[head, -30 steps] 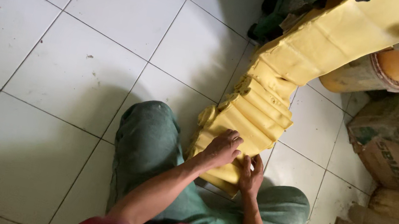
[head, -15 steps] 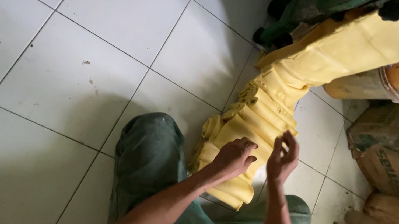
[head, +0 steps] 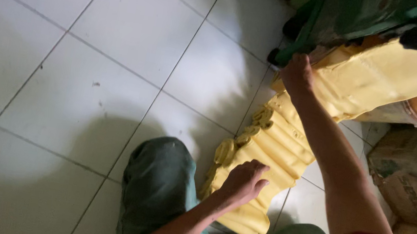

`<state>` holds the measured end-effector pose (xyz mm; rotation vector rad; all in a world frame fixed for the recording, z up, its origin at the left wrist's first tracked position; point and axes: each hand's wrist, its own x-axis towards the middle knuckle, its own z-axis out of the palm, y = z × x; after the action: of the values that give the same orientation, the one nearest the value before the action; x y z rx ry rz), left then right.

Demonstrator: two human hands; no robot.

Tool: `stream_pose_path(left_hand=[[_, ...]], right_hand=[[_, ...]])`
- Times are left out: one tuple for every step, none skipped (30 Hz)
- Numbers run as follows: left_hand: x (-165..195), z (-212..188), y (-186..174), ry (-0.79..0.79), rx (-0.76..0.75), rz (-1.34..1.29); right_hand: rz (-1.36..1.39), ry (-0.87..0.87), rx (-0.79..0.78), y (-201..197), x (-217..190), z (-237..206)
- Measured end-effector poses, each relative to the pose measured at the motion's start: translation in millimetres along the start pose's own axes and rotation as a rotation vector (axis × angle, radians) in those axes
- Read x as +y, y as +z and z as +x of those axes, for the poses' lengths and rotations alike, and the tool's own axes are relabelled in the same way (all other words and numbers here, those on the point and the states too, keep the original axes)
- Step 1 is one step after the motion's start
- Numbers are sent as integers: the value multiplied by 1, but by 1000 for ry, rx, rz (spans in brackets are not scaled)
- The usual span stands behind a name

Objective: The person sits on the floor and folds and stacks long yellow dough sheets coming from a roller machine, gathering the folded sheets into a pile on their lap and the floor. They then reach to the machine and adjust or feed material into it before returning to folding the sheet stack.

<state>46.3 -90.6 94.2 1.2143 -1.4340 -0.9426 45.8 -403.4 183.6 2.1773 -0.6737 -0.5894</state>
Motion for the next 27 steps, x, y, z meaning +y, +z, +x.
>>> stream_pose_path(left_hand=[[0,1,-1,-7,-5,0],[1,1,-2,-15,-9,-2],[2,2,-4,-24,-17,-3],[3,3,-4,-24,-25,-2],[3,4,-5,-26,-34,0],[5,5,-5,-31,-39,-1],[5,6,-5,-33,-43,1],[6,6,-5,-32,-45,7],[6,6,-5,-32,-45,11],[7,6,-5,-39,-62,21],[7,6,-5,-45,-75,30],[7,5,-4,-54,-91,36],[7,5,-4,-49,-79,29],[6,5,-3,-46,-69,22],[6,5,-2,-42,-61,14],[6,5,-1,-52,-68,11],[5,5,0,-59,-75,10],[5,5,1,-59,-75,8],[5,6,2,-51,-79,15],[4,6,3,-43,-86,24],[4,6,4,-37,-100,29],[3,6,5,-28,-99,34],[3,6,6,-18,-94,39],[2,5,7,-9,-85,44],[1,5,8,-21,-87,39],[0,4,9,-36,-92,34],[-1,3,10,-52,-100,30]], right_hand=[[-22,18,-84,1,2,5],[55,88,-79,2,3,10],[134,158,-76,3,4,13],[213,230,-77,4,5,14],[133,200,-144,4,6,14],[52,165,-210,4,6,14],[-28,130,-273,4,6,14],[1,141,-279,3,6,14],[30,149,-284,3,6,13],[59,153,-284,2,6,12],[62,117,-284,1,6,11],[65,79,-288,1,6,9],[70,39,-296,2,7,6],[15,-7,-306,2,8,3],[-39,-52,-317,3,10,-1],[-93,-97,-327,4,12,-6],[-54,-92,-258,5,14,-13],[-23,-86,-184,5,18,-18],[8,-76,-105,4,21,-24],[172,5,0,2,24,-32],[337,87,101,0,27,-41],[502,167,204,-2,28,-51],[792,335,311,-4,31,-61],[1082,501,420,-8,37,-73],[1373,666,528,-11,44,-85],[1455,756,666,-15,54,-98],[1534,847,807,-18,65,-111]])
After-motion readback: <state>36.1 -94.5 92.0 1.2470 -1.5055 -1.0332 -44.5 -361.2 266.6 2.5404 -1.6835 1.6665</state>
